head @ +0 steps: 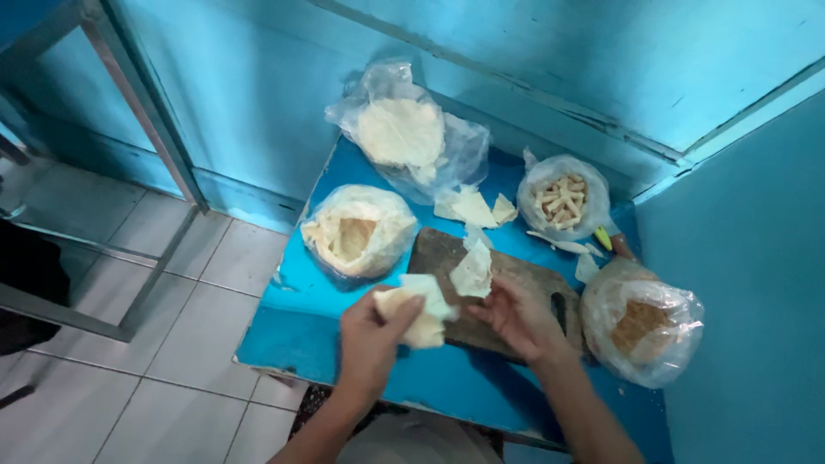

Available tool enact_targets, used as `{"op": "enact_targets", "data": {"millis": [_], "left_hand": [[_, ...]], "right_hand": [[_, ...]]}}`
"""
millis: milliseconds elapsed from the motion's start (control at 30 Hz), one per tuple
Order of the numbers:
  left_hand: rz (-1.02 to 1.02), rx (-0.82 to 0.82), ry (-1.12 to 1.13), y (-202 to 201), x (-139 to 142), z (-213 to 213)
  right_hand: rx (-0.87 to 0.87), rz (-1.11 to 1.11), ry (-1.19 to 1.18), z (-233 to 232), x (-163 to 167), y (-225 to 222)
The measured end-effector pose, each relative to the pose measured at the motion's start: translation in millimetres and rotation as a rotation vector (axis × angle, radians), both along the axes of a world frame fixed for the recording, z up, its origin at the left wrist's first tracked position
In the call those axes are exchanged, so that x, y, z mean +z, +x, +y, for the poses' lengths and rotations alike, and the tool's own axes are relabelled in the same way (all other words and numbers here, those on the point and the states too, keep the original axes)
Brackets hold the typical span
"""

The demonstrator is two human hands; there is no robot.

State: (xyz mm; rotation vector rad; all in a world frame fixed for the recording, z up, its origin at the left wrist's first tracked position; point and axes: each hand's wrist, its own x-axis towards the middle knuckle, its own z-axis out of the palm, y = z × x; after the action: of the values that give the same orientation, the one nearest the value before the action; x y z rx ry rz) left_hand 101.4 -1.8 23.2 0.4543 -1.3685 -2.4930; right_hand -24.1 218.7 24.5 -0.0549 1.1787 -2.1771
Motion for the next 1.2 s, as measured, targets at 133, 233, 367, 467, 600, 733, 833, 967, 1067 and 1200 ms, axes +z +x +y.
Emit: {"op": "enact_targets", "data": {"millis": [133, 233, 367, 467, 600, 733, 833, 967, 1067, 1200], "left_hand": [[-0.014, 0.033, 0.156, 23, -6, -29], [0.010, 0.052, 0.191, 29, -8, -42], [0.015, 0.055, 0.229, 21, -12, -44], [-0.046, 0.025, 0.226, 18, -17, -44], [-0.077, 0.040, 0.221, 17, -25, -47], [-0.065, 0.036, 0.161, 16, -31, -49], [-0.141, 0.001, 0.195, 16, -34, -45], [-0.127, -0.058, 0.224, 7, -31, -35], [-0.110, -0.221, 0.340, -4, -22, -28], [-0.112, -0.351, 0.491, -26, -10, -18]], "right_hand": [[-0.106, 0.011, 0.326, 0, 17, -14], [-0.192, 0.405, 0.605, -9, 40, -18], [-0.190, 1.481, 1.231, -38, 48, 3], [-0.108, 1.848, 1.271, -64, 43, 23], [-0.040, 1.770, 1.296, -74, 52, 34], [0.006, 1.331, 1.256, -64, 73, 23], [-0.036, 1.464, 1.194, -57, 78, 16], [0.081, 1.739, 1.215, -50, 66, 20], [0.063, 1.722, 1.191, -44, 53, 19], [0.034, 1.534, 1.046, -30, 51, 10]]}}
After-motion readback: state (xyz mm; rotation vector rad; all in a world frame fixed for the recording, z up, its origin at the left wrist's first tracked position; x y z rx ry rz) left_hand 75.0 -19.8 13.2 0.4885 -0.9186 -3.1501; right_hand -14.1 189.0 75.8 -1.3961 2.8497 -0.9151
